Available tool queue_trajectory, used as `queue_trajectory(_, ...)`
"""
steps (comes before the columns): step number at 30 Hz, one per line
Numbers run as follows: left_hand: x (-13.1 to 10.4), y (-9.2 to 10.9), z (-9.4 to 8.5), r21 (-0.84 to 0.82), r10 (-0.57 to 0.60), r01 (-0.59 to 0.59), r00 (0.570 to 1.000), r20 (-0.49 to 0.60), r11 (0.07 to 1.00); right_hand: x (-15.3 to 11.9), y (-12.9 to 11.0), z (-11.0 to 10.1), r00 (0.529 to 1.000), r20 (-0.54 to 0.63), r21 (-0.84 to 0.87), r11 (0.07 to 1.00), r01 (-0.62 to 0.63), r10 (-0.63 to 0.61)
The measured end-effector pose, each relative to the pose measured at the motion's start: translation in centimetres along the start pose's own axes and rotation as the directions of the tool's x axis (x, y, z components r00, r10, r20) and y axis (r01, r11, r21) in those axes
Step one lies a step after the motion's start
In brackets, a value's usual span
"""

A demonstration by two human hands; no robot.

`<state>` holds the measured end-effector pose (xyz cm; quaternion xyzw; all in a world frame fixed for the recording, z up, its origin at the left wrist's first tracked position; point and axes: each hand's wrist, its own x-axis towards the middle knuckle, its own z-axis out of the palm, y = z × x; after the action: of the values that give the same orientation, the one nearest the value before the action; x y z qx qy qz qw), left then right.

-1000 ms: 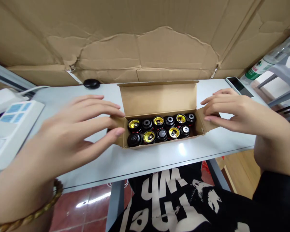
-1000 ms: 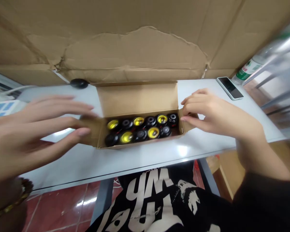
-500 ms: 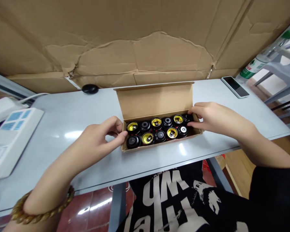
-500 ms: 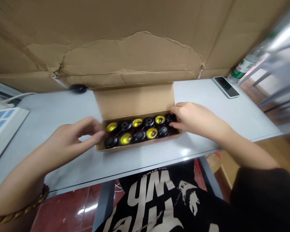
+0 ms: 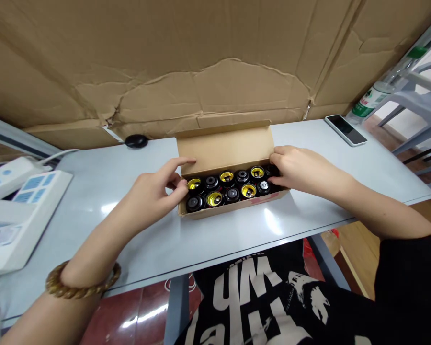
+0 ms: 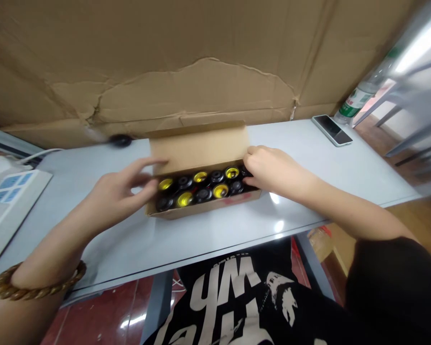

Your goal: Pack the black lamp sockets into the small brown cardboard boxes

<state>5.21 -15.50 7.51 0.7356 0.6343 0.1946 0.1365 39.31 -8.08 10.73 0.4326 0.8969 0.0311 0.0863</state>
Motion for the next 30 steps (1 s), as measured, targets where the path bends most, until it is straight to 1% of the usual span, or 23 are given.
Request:
queue_trajectory(3,0.8,-0.7,-0.2,0.051,0.012,-0.013,0.999,0.037,0.999,0.0,-0.8,-0.2,1.000,0.015,-0.068,0.997,0.026,-0.025)
queue_trajectory(5,1.7,-1.2,-0.4,0.092,0.014,-0.023,0.996,0.090,0.996,0.1,-1.1,-0.3,0.999,0.019,-0.081,0.996,0.035,-0.033)
queue_trajectory(7,2.7,-1.6,-0.6,0.127,0.020,-0.039,0.989,0.148,0.991,0.1,-1.0,-0.3,0.999,0.029,-0.050,0.998,0.040,-0.038)
queue_trajectory(9,3.8,-1.8,-0.7,0.159,0.030,-0.054,0.988,0.150,0.986,0.1,-0.5,-0.5,0.998,0.034,0.004,0.999,0.046,-0.046)
queue_trajectory(12,5.3,-2.3,-0.5,0.176,0.063,-0.081,0.992,0.106,0.981,-0.2,1.5,-1.2,0.997,-0.021,0.171,0.982,0.080,-0.077)
queue_trajectory(15,6.3,-3.0,0.1,0.124,0.114,-0.121,0.992,0.061,0.985,-0.8,4.6,-2.2,0.981,-0.177,0.376,0.917,0.136,-0.073)
queue_trajectory(16,6.6,-3.3,0.4,0.097,0.140,-0.143,0.989,0.038,0.985,-0.9,5.7,-2.5,0.968,-0.247,0.422,0.893,0.156,-0.053)
queue_trajectory(18,6.8,-3.7,1.0,0.025,0.187,-0.187,0.982,-0.019,0.982,-0.8,7.9,-2.7,0.930,-0.366,0.484,0.861,0.158,0.035)
queue_trajectory(19,6.8,-3.9,1.2,-0.018,0.195,-0.196,0.980,-0.046,0.980,-0.5,8.8,-2.5,0.913,-0.398,0.502,0.854,0.137,0.087)
queue_trajectory(20,6.8,-4.1,1.5,-0.064,0.188,-0.192,0.980,-0.066,0.979,-0.1,9.7,-2.2,0.905,-0.405,0.510,0.854,0.101,0.135)
queue_trajectory(21,6.8,-4.3,1.8,-0.110,0.168,-0.176,0.983,-0.077,0.978,0.5,10.5,-1.7,0.907,-0.387,0.507,0.860,0.057,0.168)
queue_trajectory(22,6.7,-4.4,2.0,-0.150,0.141,-0.151,0.987,-0.080,0.977,1.2,11.2,-1.1,0.919,-0.348,0.490,0.872,0.010,0.185)
queue_trajectory(24,6.6,-4.5,2.4,-0.209,0.088,-0.105,0.992,-0.086,0.972,2.7,12.3,0.5,0.958,-0.216,0.432,0.899,-0.078,0.187)
queue_trajectory(26,6.5,-4.5,2.6,-0.244,0.061,-0.082,0.994,-0.094,0.966,4.0,13.1,2.1,0.981,-0.072,0.387,0.911,-0.141,0.183)
queue_trajectory(28,6.5,-4.6,2.7,-0.262,0.051,-0.077,0.993,-0.107,0.962,4.7,13.5,3.1,0.984,0.019,0.372,0.913,-0.169,0.175)
queue_trajectory(30,6.6,-4.7,2.8,-0.257,0.048,-0.074,0.993,-0.104,0.964,4.6,13.4,3.3,0.983,0.043,0.374,0.909,-0.183,0.179)
